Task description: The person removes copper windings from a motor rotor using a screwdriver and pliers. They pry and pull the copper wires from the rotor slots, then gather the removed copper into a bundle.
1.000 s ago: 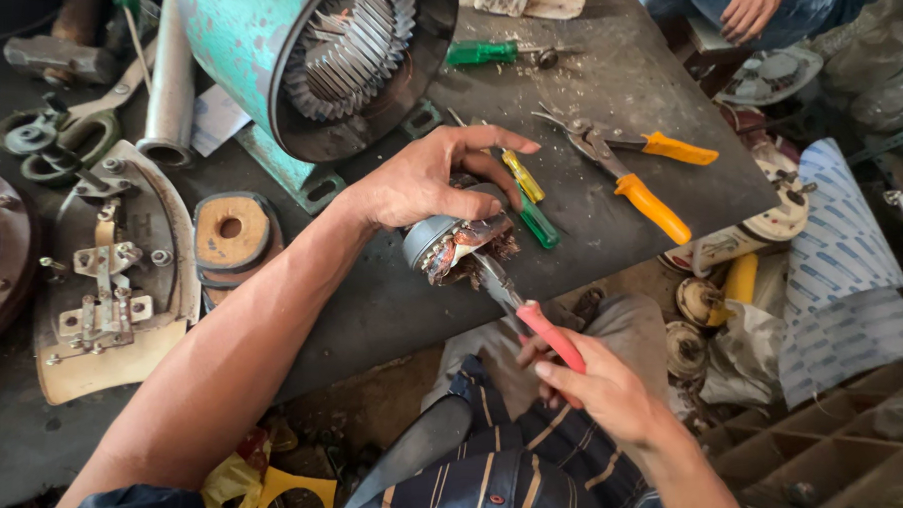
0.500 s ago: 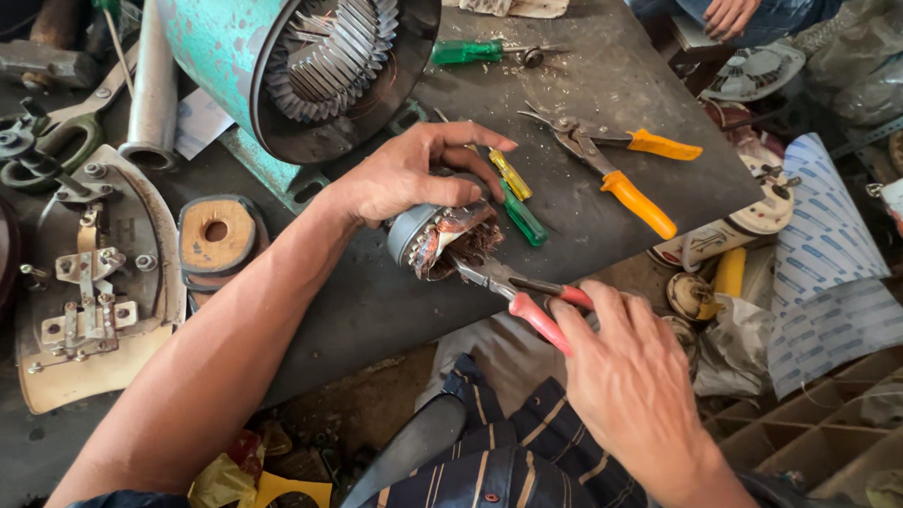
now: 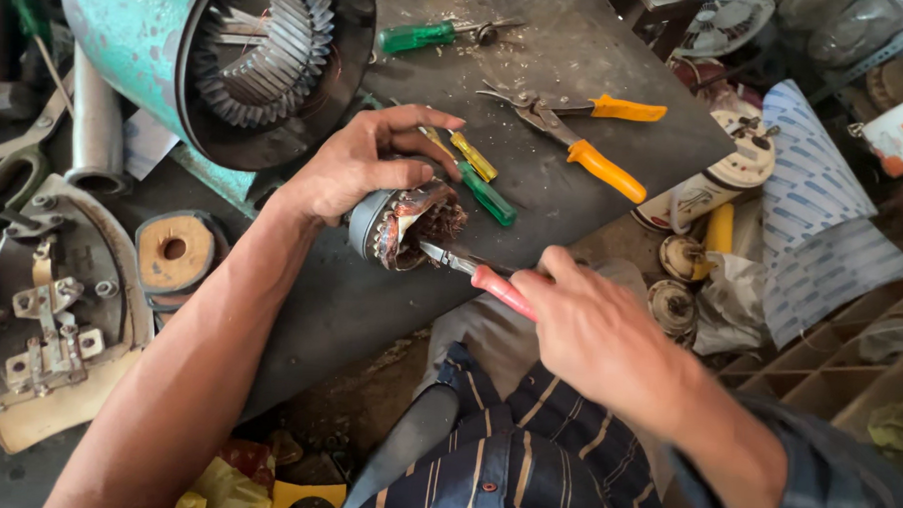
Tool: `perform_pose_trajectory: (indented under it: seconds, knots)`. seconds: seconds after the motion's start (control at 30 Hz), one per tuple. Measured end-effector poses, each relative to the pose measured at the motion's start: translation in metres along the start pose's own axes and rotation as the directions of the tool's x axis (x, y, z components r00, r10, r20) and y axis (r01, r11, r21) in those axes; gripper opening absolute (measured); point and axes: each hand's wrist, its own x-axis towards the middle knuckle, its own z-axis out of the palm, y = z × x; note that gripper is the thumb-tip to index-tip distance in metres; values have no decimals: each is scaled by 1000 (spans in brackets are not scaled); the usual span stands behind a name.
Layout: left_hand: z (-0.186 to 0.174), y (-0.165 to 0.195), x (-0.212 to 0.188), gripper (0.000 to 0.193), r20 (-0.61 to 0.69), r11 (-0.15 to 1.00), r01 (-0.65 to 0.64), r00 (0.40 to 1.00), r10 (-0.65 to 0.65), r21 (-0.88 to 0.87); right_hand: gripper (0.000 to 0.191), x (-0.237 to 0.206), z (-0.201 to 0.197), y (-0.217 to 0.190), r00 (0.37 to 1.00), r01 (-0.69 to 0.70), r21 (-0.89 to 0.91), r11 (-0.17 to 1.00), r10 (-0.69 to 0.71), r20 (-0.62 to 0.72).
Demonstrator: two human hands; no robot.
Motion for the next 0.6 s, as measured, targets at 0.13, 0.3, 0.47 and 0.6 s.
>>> perform_pose_trajectory:
  seconds: [0.13, 0.3, 0.47, 0.6]
  knots:
    - [1, 0, 4, 65, -30, 999, 23, 999, -24, -35, 11, 12, 24, 29, 991, 133, 330, 934, -137, -13]
    - [-1, 0, 3, 73, -12, 995, 12, 1000, -13, -96, 16, 19, 74, 42, 934, -308, 914, 263, -100, 343]
    - [0, 2, 2, 78, 37, 995, 19, 999, -16, -99, 15, 9, 105, 40, 955, -243, 970, -16, -181, 236]
    - [1, 3, 3, 77, 62, 996, 11, 998, -6, -85, 19, 8, 99, 40, 945, -290, 955, 67, -137, 297]
